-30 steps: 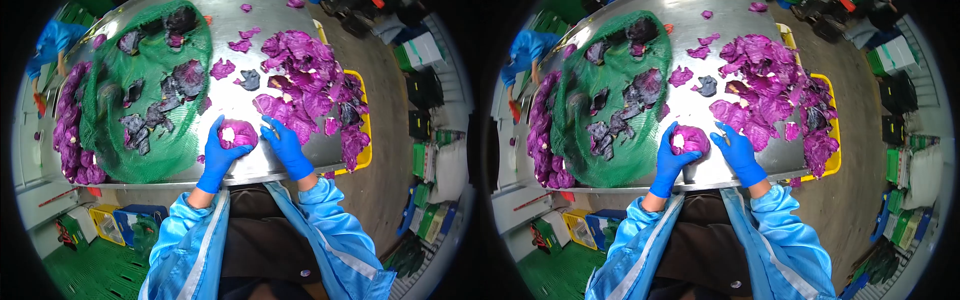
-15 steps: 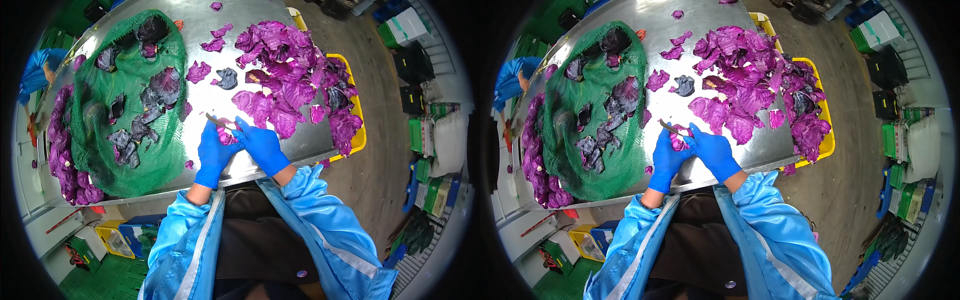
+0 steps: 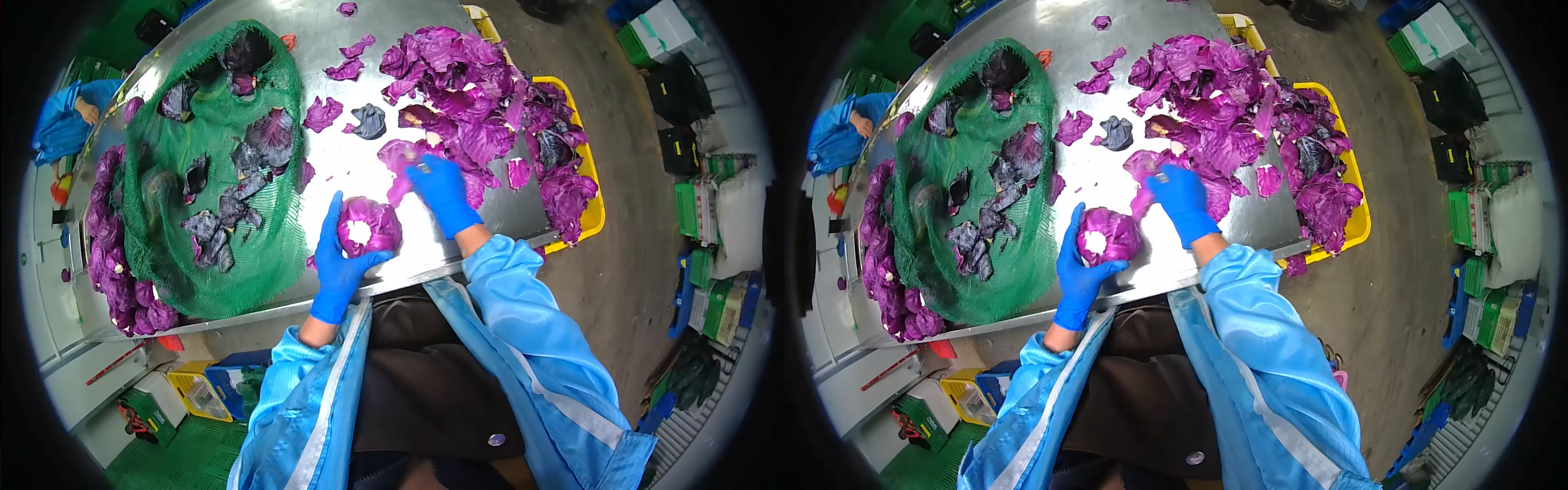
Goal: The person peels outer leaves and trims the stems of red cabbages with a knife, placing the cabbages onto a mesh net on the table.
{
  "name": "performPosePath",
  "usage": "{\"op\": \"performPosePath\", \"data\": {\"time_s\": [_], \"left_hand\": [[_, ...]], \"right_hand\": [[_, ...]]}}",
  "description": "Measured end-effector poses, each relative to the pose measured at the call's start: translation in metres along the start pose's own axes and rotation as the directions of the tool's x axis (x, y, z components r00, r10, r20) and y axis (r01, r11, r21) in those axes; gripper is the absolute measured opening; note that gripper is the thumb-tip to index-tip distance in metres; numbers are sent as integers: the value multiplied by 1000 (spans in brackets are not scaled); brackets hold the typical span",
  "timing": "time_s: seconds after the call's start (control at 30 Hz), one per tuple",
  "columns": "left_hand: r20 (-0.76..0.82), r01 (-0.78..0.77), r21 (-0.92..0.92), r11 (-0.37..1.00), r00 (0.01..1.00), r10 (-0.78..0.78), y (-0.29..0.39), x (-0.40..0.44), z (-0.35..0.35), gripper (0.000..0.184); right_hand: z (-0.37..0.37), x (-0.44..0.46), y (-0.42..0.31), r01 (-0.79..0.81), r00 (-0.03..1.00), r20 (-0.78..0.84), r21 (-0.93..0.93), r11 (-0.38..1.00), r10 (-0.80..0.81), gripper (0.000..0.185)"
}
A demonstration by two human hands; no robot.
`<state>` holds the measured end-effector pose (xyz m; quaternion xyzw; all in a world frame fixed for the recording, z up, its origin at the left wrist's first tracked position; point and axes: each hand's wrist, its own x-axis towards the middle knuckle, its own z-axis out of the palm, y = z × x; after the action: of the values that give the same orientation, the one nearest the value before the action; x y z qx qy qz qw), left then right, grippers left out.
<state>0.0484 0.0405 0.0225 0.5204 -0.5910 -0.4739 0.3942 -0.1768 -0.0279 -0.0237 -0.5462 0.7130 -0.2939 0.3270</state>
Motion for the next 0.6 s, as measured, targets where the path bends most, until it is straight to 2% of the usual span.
{"op": "performPosePath", "data": {"time_s": [0.03,0.07,0.1,0.13,0.17,0.23,0.27,0.3,0.37,0.4,0.47,0.5,0.53,0.57,0.6], "left_hand": [[-14,3,-187,982,1000,-5,11,-1,-2,116],[-55,6,-259,966,998,-21,24,-2,-2,116],[-76,-16,-259,966,997,-4,26,0,-4,116],[-96,-36,-256,966,995,12,27,3,-6,116],[-96,-35,-254,966,995,11,26,5,-6,116],[-144,-94,-52,994,986,86,23,11,-5,115],[-135,-95,-50,994,987,87,25,12,-4,115],[-151,-100,-110,989,985,82,27,12,-2,114],[-171,-101,-166,981,983,72,25,12,-5,113],[-153,-107,-128,986,984,87,19,14,-11,108],[-140,-110,-93,990,985,96,11,15,-19,102],[-132,61,-356,932,985,-114,9,15,-22,92],[-71,211,-591,779,948,-311,5,14,-26,82],[-35,272,-689,672,913,-406,-15,11,-31,77],[-46,268,-689,673,911,-410,-15,11,-33,77]], "right_hand": [[-12,4,7,-108,994,-11,-66,992,108,49],[-24,6,14,-216,976,-29,-133,967,214,49],[-19,4,34,-151,981,-124,-25,988,147,52],[-29,-6,7,-149,982,-122,-27,988,145,52],[-45,-22,-46,-170,985,-6,-119,978,171,55],[-44,-50,-94,-92,970,208,-158,983,124,59],[-38,-59,-102,-10,953,299,-95,995,38,61],[-30,-61,-99,-16,954,296,-93,996,43,61],[-8,-62,-84,245,962,80,167,955,-260,56],[-6,-58,-75,245,962,83,169,955,-261,56],[-19,-45,-54,41,962,216,484,874,-165,47],[-33,-43,-56,-142,952,302,551,822,-39,44],[-49,-41,-59,-320,914,400,593,739,75,41],[-58,-38,-52,-471,841,521,568,675,148,38],[-63,-39,-53,-473,836,530,564,676,143,38]]}}
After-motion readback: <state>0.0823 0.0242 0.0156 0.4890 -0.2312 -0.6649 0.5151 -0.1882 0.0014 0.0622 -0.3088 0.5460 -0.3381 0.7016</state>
